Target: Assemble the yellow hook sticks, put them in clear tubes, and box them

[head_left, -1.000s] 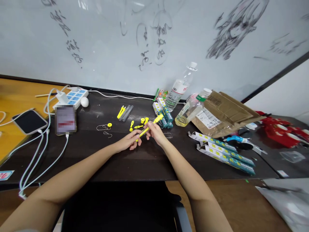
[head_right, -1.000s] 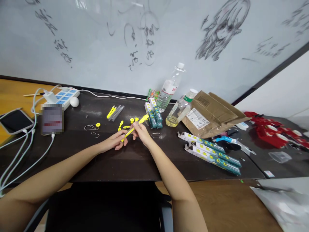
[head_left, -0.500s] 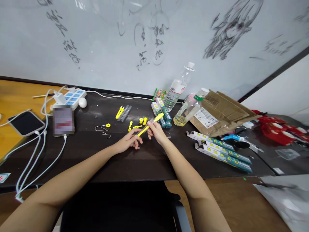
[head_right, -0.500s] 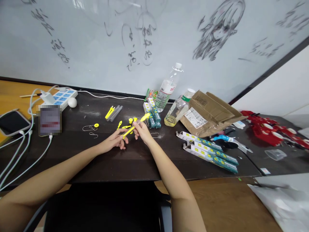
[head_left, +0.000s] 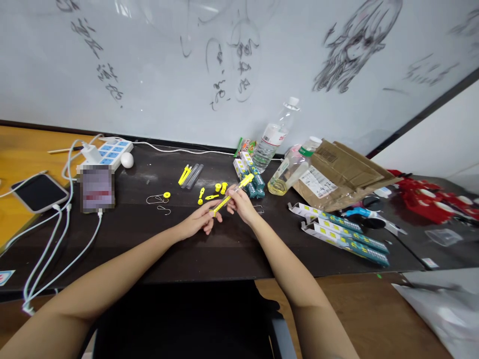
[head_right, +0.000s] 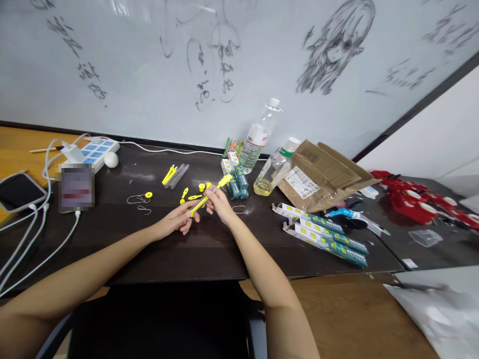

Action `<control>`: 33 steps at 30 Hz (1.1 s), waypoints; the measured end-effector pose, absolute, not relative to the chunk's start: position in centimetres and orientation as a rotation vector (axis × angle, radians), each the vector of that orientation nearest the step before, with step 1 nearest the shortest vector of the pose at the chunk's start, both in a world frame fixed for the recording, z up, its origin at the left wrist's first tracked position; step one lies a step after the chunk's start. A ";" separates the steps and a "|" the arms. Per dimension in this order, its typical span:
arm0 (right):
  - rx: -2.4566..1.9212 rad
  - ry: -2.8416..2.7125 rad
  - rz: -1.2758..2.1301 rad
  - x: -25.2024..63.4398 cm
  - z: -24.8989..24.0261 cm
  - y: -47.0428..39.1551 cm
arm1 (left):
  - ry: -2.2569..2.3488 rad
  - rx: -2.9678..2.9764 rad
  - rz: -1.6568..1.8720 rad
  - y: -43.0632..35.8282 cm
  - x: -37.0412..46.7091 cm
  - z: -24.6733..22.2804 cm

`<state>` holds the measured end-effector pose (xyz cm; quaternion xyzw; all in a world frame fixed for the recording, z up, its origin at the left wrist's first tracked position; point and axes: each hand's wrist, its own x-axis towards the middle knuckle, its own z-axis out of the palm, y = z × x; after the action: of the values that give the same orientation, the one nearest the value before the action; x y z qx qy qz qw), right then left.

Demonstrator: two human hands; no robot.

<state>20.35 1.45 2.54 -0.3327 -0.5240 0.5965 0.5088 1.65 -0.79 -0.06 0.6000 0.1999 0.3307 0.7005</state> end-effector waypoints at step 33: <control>-0.856 -1.097 0.955 21.5 3.8 1.8 | 0.561 1.525 0.972 -0.7 1.7 -0.5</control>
<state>21.50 1.84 3.85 -0.3788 -0.4855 0.4230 0.6647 1.69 -0.72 -0.48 0.6535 0.2406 0.4165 0.5844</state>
